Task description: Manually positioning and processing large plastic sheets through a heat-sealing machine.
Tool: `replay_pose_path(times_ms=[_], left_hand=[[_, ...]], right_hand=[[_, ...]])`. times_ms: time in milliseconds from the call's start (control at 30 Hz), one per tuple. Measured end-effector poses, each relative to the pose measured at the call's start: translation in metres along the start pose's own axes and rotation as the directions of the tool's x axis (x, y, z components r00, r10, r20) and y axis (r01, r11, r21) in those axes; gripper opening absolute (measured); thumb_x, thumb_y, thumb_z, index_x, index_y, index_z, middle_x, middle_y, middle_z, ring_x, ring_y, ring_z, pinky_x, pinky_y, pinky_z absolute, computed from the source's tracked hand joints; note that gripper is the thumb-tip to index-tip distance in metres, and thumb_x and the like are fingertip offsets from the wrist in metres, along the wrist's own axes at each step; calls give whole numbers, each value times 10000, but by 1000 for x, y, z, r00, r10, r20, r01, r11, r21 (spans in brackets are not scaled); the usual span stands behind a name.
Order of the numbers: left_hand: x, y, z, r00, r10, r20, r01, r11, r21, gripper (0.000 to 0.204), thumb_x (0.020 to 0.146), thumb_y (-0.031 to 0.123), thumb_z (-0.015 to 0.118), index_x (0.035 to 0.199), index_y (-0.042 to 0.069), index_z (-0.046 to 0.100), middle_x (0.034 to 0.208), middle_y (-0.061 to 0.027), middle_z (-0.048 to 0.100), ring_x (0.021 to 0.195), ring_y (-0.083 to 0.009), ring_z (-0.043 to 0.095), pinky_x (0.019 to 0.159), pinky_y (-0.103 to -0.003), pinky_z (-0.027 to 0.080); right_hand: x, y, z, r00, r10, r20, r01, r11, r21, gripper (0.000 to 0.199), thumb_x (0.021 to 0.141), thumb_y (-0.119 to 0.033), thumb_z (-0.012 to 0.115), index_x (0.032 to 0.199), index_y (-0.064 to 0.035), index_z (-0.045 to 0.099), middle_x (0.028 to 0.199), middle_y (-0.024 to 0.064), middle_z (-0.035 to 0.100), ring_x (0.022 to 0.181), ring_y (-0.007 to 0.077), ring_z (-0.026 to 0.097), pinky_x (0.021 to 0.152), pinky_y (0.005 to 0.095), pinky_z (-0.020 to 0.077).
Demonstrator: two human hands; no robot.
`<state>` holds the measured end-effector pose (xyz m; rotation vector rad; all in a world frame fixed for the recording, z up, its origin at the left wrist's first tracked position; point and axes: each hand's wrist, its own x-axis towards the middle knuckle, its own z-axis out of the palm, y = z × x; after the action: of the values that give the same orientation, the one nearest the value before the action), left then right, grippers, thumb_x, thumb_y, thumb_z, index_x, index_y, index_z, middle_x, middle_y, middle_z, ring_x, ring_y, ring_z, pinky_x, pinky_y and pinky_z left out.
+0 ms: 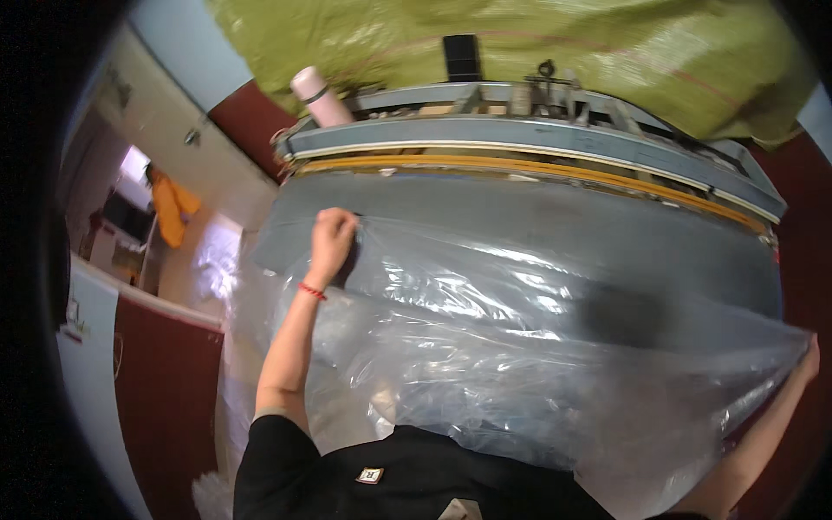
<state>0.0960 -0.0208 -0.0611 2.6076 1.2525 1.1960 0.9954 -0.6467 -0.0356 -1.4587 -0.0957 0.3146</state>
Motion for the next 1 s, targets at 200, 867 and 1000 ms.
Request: replay_pose_path(times_ms=[200, 867, 1000], left_hand=[[39, -32, -12, 690, -706, -158, 484, 613, -625, 165, 872, 220, 458, 861, 60, 496, 677, 17, 447, 591, -64, 413, 522, -224, 362], [78, -154, 44, 660, -715, -230, 484, 639, -597, 104, 829, 142, 554, 785, 81, 482, 643, 34, 457, 525, -48, 377, 459, -189, 310], [82, -124, 41, 600, -780, -177, 481, 529, -699, 52, 848, 111, 467, 882, 71, 466, 707, -18, 510, 568, -100, 484, 485, -218, 417]], right_hand=[[-55, 40, 275, 774, -607, -181, 76, 372, -925, 318, 794, -317, 491, 839, -42, 646, 843, 143, 633, 799, 293, 603, 693, 382, 457], [13, 105, 366, 800, -519, -301, 472, 854, -217, 137, 831, -168, 540, 825, -38, 497, 669, 69, 564, 556, 145, 557, 462, 267, 440], [3, 97, 366, 742, -552, -381, 513, 833, -208, 156, 858, -198, 497, 853, -44, 472, 651, 79, 556, 483, 133, 524, 375, 248, 393]])
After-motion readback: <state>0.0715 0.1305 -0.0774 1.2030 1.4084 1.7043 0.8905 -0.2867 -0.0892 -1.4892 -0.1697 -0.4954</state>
